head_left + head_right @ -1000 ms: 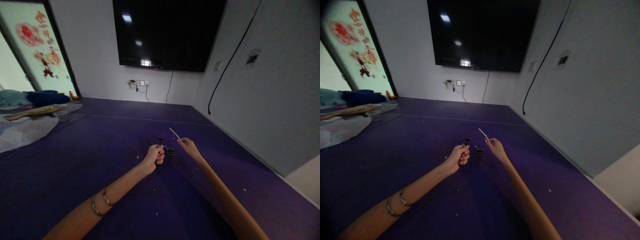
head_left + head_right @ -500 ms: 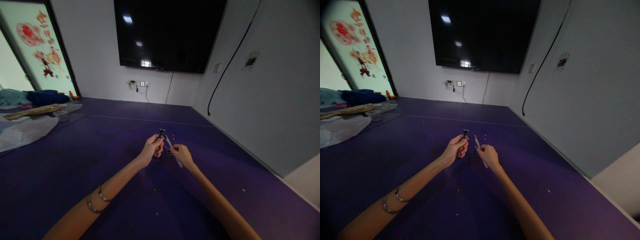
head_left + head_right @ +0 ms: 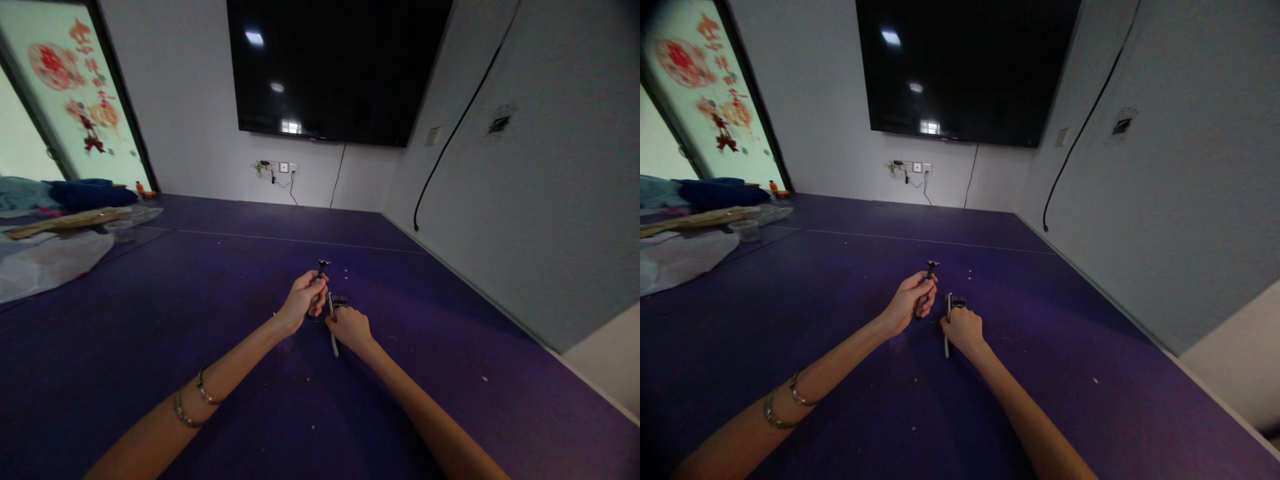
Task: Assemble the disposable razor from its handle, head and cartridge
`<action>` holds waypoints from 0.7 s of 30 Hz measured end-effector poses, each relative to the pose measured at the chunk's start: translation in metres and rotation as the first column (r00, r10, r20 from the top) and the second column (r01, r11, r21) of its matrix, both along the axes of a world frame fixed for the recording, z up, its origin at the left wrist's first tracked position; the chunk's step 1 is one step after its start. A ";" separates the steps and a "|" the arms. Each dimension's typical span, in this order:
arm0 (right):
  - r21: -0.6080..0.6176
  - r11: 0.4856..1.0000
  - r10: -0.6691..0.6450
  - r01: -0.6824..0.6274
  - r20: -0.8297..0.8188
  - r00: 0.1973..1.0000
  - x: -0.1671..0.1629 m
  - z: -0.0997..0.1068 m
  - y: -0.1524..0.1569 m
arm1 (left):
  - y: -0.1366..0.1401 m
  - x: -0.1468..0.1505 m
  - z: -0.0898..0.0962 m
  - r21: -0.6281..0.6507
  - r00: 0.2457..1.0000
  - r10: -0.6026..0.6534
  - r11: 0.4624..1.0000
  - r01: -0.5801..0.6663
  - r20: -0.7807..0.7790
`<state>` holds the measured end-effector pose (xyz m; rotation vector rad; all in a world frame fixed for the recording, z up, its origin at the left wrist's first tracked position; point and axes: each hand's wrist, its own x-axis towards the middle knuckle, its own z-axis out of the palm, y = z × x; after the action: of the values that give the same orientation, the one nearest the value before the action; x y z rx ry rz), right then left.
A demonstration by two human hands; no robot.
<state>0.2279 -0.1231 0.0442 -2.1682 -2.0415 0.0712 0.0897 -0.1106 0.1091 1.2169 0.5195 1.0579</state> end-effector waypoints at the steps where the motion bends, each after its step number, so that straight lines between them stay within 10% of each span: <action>1: 0.001 1.000 -0.003 0.003 0.005 1.000 -0.001 -0.001 0.000 | 0.000 0.000 0.000 -0.001 1.000 0.000 1.000 0.000 0.001; 21: 0.063 0.998 0.016 -0.009 -0.115 0.993 0.045 0.018 0.028 | 0.013 0.003 -0.018 0.035 0.992 0.103 0.994 -0.101 -0.070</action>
<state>0.2729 -0.0948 0.0624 -2.0644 -1.9672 0.1291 0.0932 -0.0975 0.0913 1.2706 0.6282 1.1153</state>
